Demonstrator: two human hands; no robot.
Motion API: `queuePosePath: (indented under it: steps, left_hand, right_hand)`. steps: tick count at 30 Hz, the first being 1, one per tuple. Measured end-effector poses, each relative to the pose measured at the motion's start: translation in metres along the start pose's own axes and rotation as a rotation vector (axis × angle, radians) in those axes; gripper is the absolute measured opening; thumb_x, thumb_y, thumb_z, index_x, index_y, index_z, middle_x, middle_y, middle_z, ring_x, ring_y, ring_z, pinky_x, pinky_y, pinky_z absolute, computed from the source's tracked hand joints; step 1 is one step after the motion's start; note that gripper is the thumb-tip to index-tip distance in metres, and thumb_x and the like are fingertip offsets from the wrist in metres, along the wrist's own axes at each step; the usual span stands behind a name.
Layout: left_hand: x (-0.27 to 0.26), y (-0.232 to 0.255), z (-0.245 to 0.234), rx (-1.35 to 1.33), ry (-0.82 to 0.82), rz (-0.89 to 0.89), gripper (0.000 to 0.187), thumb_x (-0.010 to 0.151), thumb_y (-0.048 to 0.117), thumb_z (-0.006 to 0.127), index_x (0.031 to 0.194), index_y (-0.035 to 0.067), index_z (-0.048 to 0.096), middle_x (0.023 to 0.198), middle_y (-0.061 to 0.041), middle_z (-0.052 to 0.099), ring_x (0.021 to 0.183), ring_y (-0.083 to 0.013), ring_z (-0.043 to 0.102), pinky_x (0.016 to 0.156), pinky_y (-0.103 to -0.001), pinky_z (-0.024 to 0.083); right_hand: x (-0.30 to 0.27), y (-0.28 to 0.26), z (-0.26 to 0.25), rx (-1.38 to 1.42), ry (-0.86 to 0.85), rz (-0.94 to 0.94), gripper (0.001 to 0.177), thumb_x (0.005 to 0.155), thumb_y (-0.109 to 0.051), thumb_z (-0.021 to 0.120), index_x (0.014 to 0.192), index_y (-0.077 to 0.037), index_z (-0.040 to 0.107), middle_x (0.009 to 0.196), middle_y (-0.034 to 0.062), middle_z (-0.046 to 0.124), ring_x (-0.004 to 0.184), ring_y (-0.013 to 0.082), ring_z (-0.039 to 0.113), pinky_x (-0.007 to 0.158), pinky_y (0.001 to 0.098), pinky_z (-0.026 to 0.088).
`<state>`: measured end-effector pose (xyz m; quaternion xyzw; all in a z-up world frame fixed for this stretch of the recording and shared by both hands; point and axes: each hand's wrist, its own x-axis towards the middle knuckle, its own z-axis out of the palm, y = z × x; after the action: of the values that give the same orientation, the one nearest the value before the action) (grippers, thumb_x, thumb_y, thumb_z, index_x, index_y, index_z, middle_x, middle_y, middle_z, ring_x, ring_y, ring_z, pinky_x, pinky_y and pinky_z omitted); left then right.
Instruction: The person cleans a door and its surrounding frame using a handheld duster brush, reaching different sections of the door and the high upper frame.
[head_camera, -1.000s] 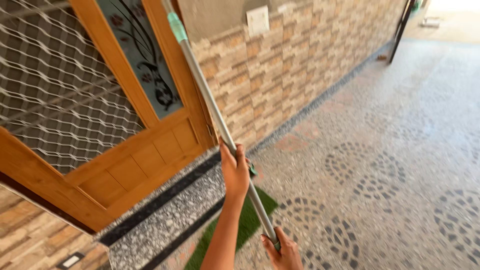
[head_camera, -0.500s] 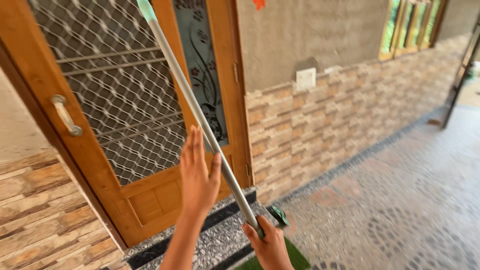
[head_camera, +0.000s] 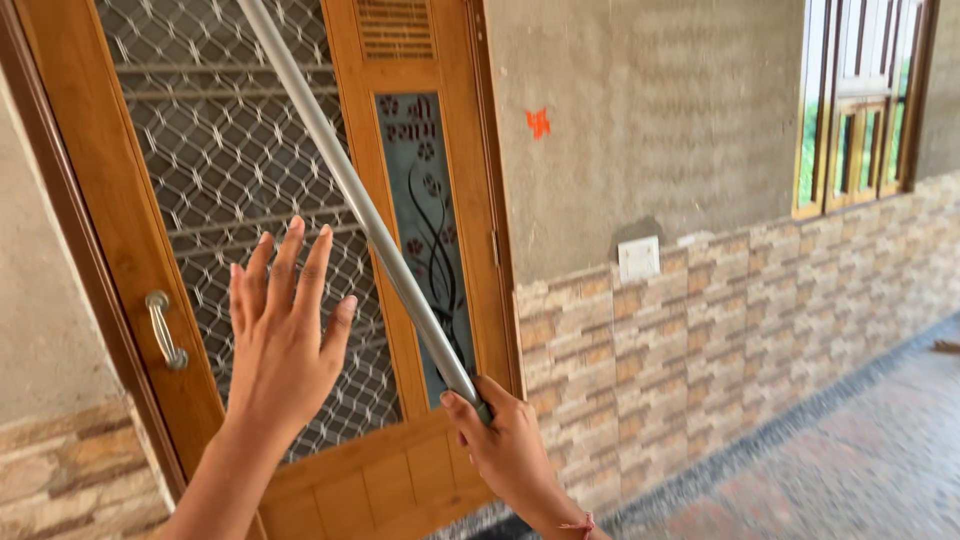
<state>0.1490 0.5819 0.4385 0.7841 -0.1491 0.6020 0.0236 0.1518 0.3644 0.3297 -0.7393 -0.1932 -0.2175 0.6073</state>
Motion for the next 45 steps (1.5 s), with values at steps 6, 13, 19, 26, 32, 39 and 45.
queuePosePath:
  steps: [6,13,19,26,32,39,45]
  left_hand:
    - [0.049,-0.015,0.01,0.089,0.036,0.026,0.065,0.101,0.043,0.045,0.159,0.018,0.03,0.163,-0.012,0.027,0.152,-0.0366,0.018,0.122,-0.061,0.01]
    - [0.102,-0.036,0.02,0.181,0.056,0.079,0.064,0.1,0.045,0.044,0.157,0.02,0.031,0.162,-0.012,0.027,0.151,-0.0347,0.017,0.121,-0.06,0.009]
    - [0.145,-0.069,0.037,0.262,0.106,0.136,0.063,0.1,0.047,0.041,0.156,0.022,0.031,0.162,-0.009,0.027,0.151,-0.0334,0.017,0.122,-0.059,0.009]
    - [0.194,-0.14,0.073,0.343,0.155,0.208,0.065,0.1,0.053,0.033,0.157,0.022,0.027,0.164,-0.008,0.022,0.149,-0.0328,0.015,0.119,-0.058,0.008]
    - [0.228,-0.202,0.093,0.416,0.174,0.161,0.071,0.094,0.058,0.029,0.159,0.029,0.026,0.159,-0.005,0.024,0.148,-0.0311,0.012,0.117,-0.058,0.007]
    - [0.255,-0.244,0.111,0.385,0.199,0.166,0.07,0.094,0.059,0.029,0.157,0.029,0.027,0.162,-0.004,0.025,0.148,-0.0311,0.012,0.116,-0.06,0.008]
    - [0.286,-0.255,0.117,0.407,0.231,0.17,0.068,0.095,0.06,0.027,0.155,0.028,0.025,0.16,-0.006,0.026,0.149,-0.0315,0.014,0.117,-0.06,0.01]
  right_hand:
    - [0.066,-0.006,-0.011,-0.129,0.1,-0.222,0.044,0.098,-0.04,0.066,0.079,-0.002,0.058,0.054,0.0056,0.045,0.048,0.014,0.043,0.044,0.0334,0.033]
    - [0.14,-0.029,-0.019,-0.095,0.216,-0.517,0.038,0.098,-0.037,0.062,0.121,-0.007,0.058,0.062,0.0065,0.062,0.05,0.0161,0.057,0.047,0.0338,0.044]
    - [0.199,-0.054,-0.004,-0.046,0.157,-0.441,0.051,0.096,-0.031,0.06,0.145,-0.02,0.049,0.068,0.0101,0.07,0.056,0.016,0.066,0.053,0.0322,0.051]
    - [0.283,-0.061,0.036,0.011,0.215,-0.524,0.05,0.097,-0.025,0.062,0.146,-0.02,0.053,0.077,0.0095,0.073,0.066,0.0151,0.073,0.06,0.0326,0.057]
    - [0.335,-0.089,0.049,-0.076,0.269,-0.511,0.048,0.097,-0.025,0.062,0.144,-0.02,0.056,0.077,0.01,0.071,0.063,0.0167,0.071,0.06,0.0363,0.057]
    - [0.356,-0.138,0.053,-0.24,0.313,-0.6,0.047,0.098,-0.026,0.059,0.145,-0.019,0.056,0.07,0.0105,0.07,0.059,0.0185,0.068,0.059,0.0393,0.054]
    - [0.386,-0.169,0.055,-0.396,0.32,-0.604,0.049,0.1,-0.025,0.055,0.149,-0.019,0.05,0.07,0.015,0.069,0.051,0.0206,0.064,0.052,0.038,0.05]
